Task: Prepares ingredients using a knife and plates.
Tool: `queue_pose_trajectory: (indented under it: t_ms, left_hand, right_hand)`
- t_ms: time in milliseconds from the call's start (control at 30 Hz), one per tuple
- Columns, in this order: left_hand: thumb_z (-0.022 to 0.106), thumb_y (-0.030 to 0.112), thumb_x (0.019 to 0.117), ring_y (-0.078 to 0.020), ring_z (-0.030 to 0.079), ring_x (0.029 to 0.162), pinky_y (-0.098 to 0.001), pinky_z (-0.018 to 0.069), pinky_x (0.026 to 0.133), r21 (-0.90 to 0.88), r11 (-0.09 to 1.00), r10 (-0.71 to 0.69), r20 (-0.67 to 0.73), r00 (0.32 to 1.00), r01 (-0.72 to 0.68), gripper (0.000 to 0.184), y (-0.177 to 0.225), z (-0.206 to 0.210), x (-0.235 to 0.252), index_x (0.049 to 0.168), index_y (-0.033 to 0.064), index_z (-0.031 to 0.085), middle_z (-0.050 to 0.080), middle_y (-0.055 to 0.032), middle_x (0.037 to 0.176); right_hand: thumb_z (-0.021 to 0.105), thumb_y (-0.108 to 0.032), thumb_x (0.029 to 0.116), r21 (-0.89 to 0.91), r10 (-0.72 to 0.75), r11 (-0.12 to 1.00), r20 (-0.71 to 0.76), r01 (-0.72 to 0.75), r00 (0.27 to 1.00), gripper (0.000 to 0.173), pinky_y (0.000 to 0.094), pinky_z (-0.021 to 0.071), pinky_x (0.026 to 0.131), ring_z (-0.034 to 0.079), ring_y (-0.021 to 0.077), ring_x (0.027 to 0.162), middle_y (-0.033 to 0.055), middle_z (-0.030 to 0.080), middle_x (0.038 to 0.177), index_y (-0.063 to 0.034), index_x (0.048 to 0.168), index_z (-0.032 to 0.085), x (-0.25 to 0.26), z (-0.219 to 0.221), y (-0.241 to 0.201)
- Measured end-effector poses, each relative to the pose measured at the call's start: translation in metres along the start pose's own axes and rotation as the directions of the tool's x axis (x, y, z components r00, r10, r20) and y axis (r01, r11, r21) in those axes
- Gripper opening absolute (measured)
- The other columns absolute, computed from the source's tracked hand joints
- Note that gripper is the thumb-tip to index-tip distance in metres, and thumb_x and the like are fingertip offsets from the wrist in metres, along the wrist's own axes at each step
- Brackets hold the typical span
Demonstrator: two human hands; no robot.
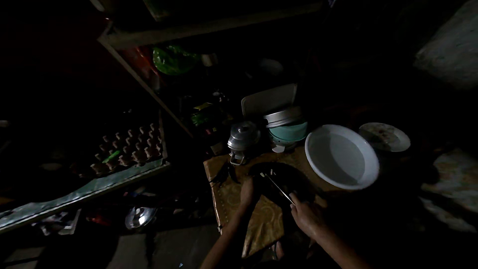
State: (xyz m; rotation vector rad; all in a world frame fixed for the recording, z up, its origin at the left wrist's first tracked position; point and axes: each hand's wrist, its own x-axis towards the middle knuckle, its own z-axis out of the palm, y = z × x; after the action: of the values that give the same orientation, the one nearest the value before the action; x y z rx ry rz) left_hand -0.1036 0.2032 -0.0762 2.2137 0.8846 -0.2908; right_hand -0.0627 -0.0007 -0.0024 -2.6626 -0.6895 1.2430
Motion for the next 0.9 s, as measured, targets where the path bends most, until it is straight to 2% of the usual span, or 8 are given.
queue_pose_trajectory:
  t_ms: [100, 200, 367, 467, 600, 700, 767, 900]
  left_hand:
    - [0.062, 0.019, 0.1011, -0.0307, 0.066, 0.113, -0.0504, 0.0524, 0.099, -0.032, 1.0, -0.003, -0.089, 0.996, 0.0, 0.03, -0.006, -0.018, -0.008, 0.128, 0.007, 0.067, 0.066, -0.0154, 0.127]
    - [0.065, 0.019, 0.0988, -0.0291, 0.064, 0.117, -0.0483, 0.0509, 0.102, -0.026, 0.993, 0.115, -0.121, 0.986, -0.119, 0.032, 0.0, -0.019, -0.013, 0.127, 0.0048, 0.067, 0.065, -0.015, 0.129]
    - [0.067, 0.024, 0.0956, -0.0278, 0.062, 0.121, -0.0463, 0.0501, 0.104, 0.057, 0.91, 0.408, 0.062, 0.911, -0.411, 0.032, 0.018, 0.007, -0.012, 0.123, 0.0094, 0.072, 0.065, -0.0135, 0.13]
    - [0.064, 0.022, 0.0979, -0.0282, 0.06, 0.124, -0.0453, 0.0477, 0.106, 0.095, 0.873, 0.466, 0.123, 0.876, -0.478, 0.028, 0.027, 0.013, -0.01, 0.121, 0.0082, 0.073, 0.065, -0.0134, 0.13]
    - [0.058, 0.02, 0.1016, -0.0278, 0.061, 0.123, -0.0443, 0.0485, 0.106, 0.129, 0.914, 0.38, 0.061, 0.923, -0.385, 0.029, 0.014, 0.018, 0.009, 0.125, 0.0086, 0.071, 0.064, -0.013, 0.133]
    - [0.052, 0.025, 0.1056, -0.0277, 0.061, 0.125, -0.0474, 0.0483, 0.106, 0.178, 0.94, 0.284, 0.054, 0.957, -0.289, 0.031, 0.007, 0.016, 0.019, 0.128, 0.0117, 0.07, 0.065, -0.0102, 0.133]
    - [0.054, 0.024, 0.1048, -0.0291, 0.06, 0.126, -0.0487, 0.0475, 0.107, 0.18, 0.948, 0.263, 0.031, 0.964, -0.264, 0.031, 0.009, 0.012, 0.021, 0.128, 0.0108, 0.069, 0.064, -0.011, 0.135]
    - [0.061, 0.023, 0.1003, -0.0314, 0.053, 0.134, -0.0492, 0.0431, 0.111, 0.208, 0.94, 0.282, -0.019, 0.959, -0.272, 0.035, 0.013, 0.012, 0.036, 0.134, 0.0145, 0.067, 0.059, -0.0105, 0.143]
  right_hand:
    - [0.047, -0.031, 0.108, 0.0, -0.019, 1.0, -0.078, 0.019, 0.997, 0.051, 0.0574, 0.0452, 0.107, 0.057, 0.0413, 0.128, 0.0241, 0.056, 0.141, -0.0213, 0.157, 0.039, -0.001, -0.001, 0.018]
    - [0.051, -0.029, 0.1065, -0.058, -0.05, 0.997, -0.104, 0.044, 0.993, 0.05, 0.0568, 0.0423, 0.11, 0.052, 0.0409, 0.134, 0.024, 0.05, 0.147, -0.0226, 0.156, 0.043, -0.003, -0.007, 0.024]
    - [0.054, -0.027, 0.1055, -0.12, -0.111, 0.988, -0.117, 0.097, 0.987, 0.051, 0.0537, 0.0444, 0.11, 0.052, 0.0397, 0.135, 0.0224, 0.05, 0.148, -0.0243, 0.155, 0.044, -0.005, -0.014, 0.024]
    - [0.055, -0.025, 0.105, -0.132, -0.117, 0.986, -0.121, 0.101, 0.986, 0.052, 0.0536, 0.0438, 0.11, 0.052, 0.04, 0.134, 0.0232, 0.05, 0.147, -0.025, 0.156, 0.045, -0.005, -0.015, 0.03]
    - [0.058, -0.024, 0.1033, -0.07, -0.062, 0.996, -0.141, 0.053, 0.988, 0.052, 0.0571, 0.0385, 0.114, 0.049, 0.0412, 0.138, 0.0226, 0.048, 0.152, -0.0237, 0.155, 0.047, -0.024, -0.026, 0.054]
    - [0.059, -0.027, 0.1032, 0.021, -0.003, 1.0, -0.158, 0.007, 0.987, 0.05, 0.0566, 0.0432, 0.11, 0.055, 0.0397, 0.131, 0.0213, 0.056, 0.143, -0.0184, 0.151, 0.049, -0.036, -0.036, 0.079]
    - [0.058, -0.026, 0.1036, 0.11, -0.004, 0.994, -0.186, 0.025, 0.982, 0.046, 0.0543, 0.0469, 0.107, 0.061, 0.0366, 0.124, 0.0182, 0.063, 0.135, -0.0143, 0.148, 0.051, -0.029, -0.032, 0.095]
    - [0.054, -0.024, 0.106, 0.255, -0.03, 0.963, -0.232, 0.091, 0.972, 0.045, 0.0511, 0.0476, 0.108, 0.061, 0.0349, 0.125, 0.0201, 0.061, 0.137, -0.0078, 0.148, 0.049, 0.011, -0.006, 0.112]
